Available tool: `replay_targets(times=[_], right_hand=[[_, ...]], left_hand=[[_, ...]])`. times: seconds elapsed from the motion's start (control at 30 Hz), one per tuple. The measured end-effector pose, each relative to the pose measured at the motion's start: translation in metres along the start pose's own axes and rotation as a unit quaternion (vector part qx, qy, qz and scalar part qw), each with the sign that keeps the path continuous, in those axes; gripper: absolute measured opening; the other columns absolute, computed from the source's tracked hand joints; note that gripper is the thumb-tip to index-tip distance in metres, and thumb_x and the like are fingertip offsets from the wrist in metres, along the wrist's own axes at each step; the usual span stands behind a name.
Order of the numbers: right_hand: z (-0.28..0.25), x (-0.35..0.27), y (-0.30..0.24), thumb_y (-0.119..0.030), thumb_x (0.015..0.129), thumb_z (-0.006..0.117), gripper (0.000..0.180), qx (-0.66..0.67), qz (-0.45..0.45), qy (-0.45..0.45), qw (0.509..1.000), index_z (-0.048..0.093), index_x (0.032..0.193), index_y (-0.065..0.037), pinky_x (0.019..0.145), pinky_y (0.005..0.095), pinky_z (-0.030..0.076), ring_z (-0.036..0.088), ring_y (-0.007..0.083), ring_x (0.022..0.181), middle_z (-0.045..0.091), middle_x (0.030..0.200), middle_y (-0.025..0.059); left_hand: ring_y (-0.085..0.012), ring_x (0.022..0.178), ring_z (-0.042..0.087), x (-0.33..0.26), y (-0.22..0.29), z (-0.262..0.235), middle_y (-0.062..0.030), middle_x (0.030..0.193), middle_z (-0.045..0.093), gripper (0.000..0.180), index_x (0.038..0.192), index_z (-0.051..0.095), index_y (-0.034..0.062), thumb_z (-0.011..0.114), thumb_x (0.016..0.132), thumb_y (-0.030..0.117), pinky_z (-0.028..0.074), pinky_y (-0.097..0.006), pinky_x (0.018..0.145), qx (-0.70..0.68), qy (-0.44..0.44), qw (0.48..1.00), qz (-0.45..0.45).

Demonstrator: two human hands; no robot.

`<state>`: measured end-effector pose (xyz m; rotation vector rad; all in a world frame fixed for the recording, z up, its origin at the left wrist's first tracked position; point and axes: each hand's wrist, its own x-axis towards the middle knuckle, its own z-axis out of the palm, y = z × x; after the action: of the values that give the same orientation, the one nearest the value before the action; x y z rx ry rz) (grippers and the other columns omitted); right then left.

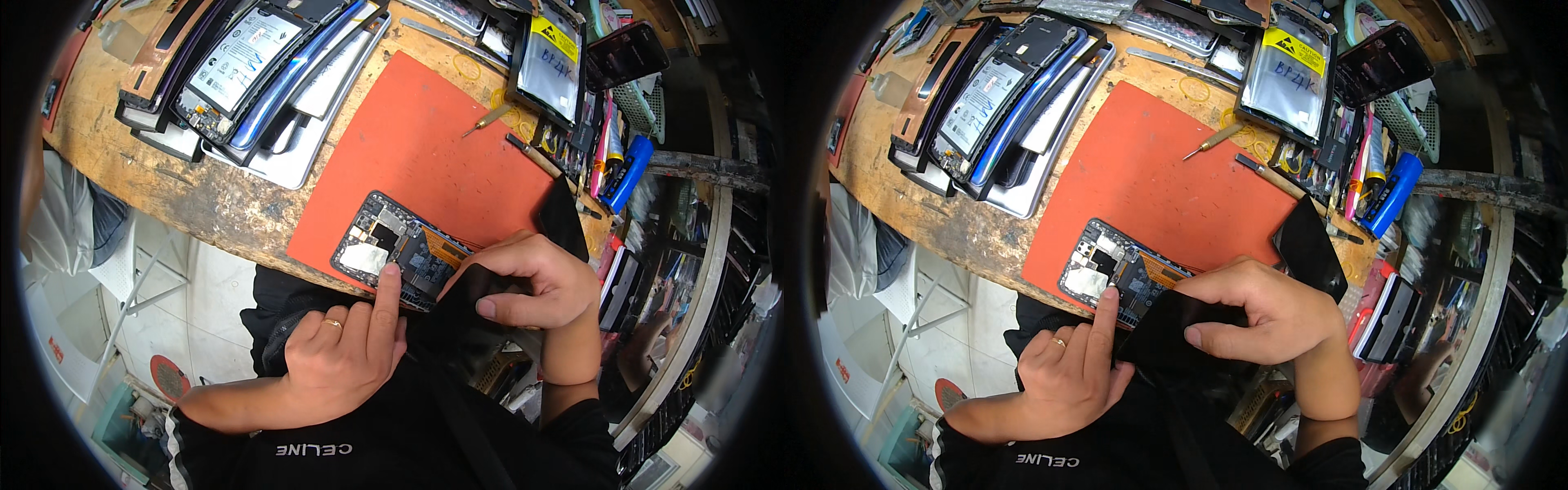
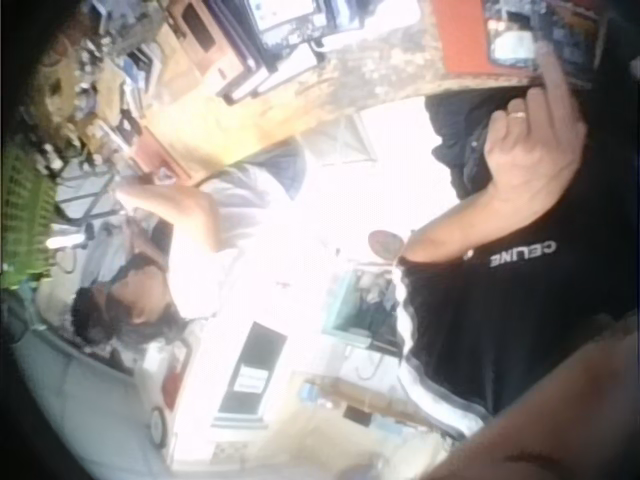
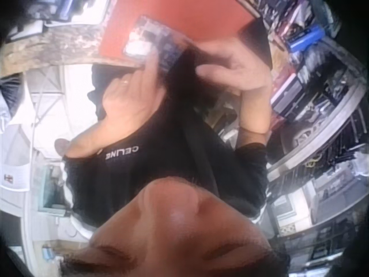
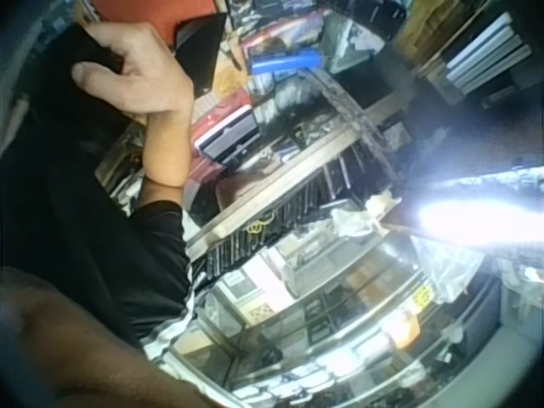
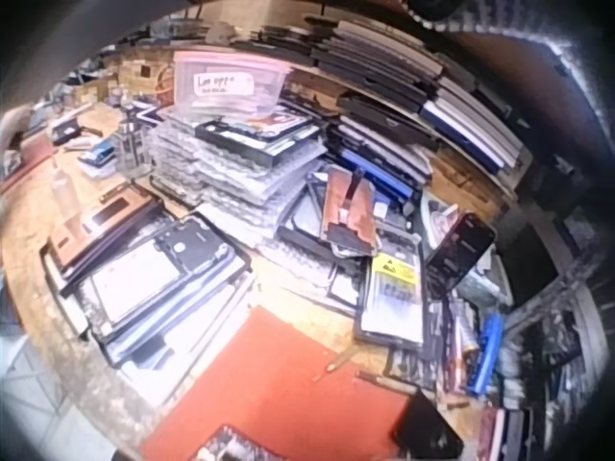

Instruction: The person disassembles a smartphone, removes the battery, and handles internal components and a back cover. They use a screwdriver and a prying tool to open the device and manipulate small parts on a cluttered workbench.

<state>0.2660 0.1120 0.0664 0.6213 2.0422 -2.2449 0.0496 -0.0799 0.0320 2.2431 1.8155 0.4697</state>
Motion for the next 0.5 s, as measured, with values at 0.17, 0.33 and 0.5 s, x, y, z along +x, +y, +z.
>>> replay_targets(times=[0.17, 0.33, 0.5], right_hand=[[0.003, -0.001, 0.010, -0.004, 0.097, 0.070, 0.012, 0.000, -0.024, 0.030, 0.999, 0.068, 0.104, 0.007, 0.073, 0.0370, 0.052, 0.067, 0.0236, 0.077, 0.069, 0.084, 0.0140], [0.003, -0.003, 0.008, -0.004, 0.092, 0.070, 0.020, -0.016, -0.010, 0.035, 0.999, 0.071, 0.108, 0.008, 0.076, 0.0369, 0.053, 0.070, 0.0267, 0.080, 0.072, 0.090, 0.0163], [0.009, -0.004, 0.000, -0.005, 0.085, 0.070, 0.036, -0.068, 0.014, 0.030, 0.997, 0.077, 0.117, 0.010, 0.086, 0.0355, 0.058, 0.078, 0.0272, 0.090, 0.078, 0.099, 0.0202]], left_hand=[[-0.0164, 0.059, 0.046, 0.001, 0.000, 0.000, -0.0010, 0.073, 0.045, 0.098, 0.151, 0.057, -0.0129, 0.083, 0.066, 0.029, 0.036, -0.032, 0.057, 0.039, 0.002, 0.999, 0.007], [-0.0150, 0.058, 0.045, 0.000, 0.005, 0.000, 0.0009, 0.070, 0.042, 0.093, 0.150, 0.059, -0.0108, 0.082, 0.068, 0.027, 0.035, -0.032, 0.056, 0.099, -0.017, 0.995, 0.012], [-0.0145, 0.056, 0.048, 0.001, -0.006, -0.008, 0.0011, 0.067, 0.044, 0.090, 0.149, 0.061, -0.0092, 0.083, 0.068, 0.022, 0.037, -0.032, 0.055, 0.062, -0.036, 0.997, 0.034]])
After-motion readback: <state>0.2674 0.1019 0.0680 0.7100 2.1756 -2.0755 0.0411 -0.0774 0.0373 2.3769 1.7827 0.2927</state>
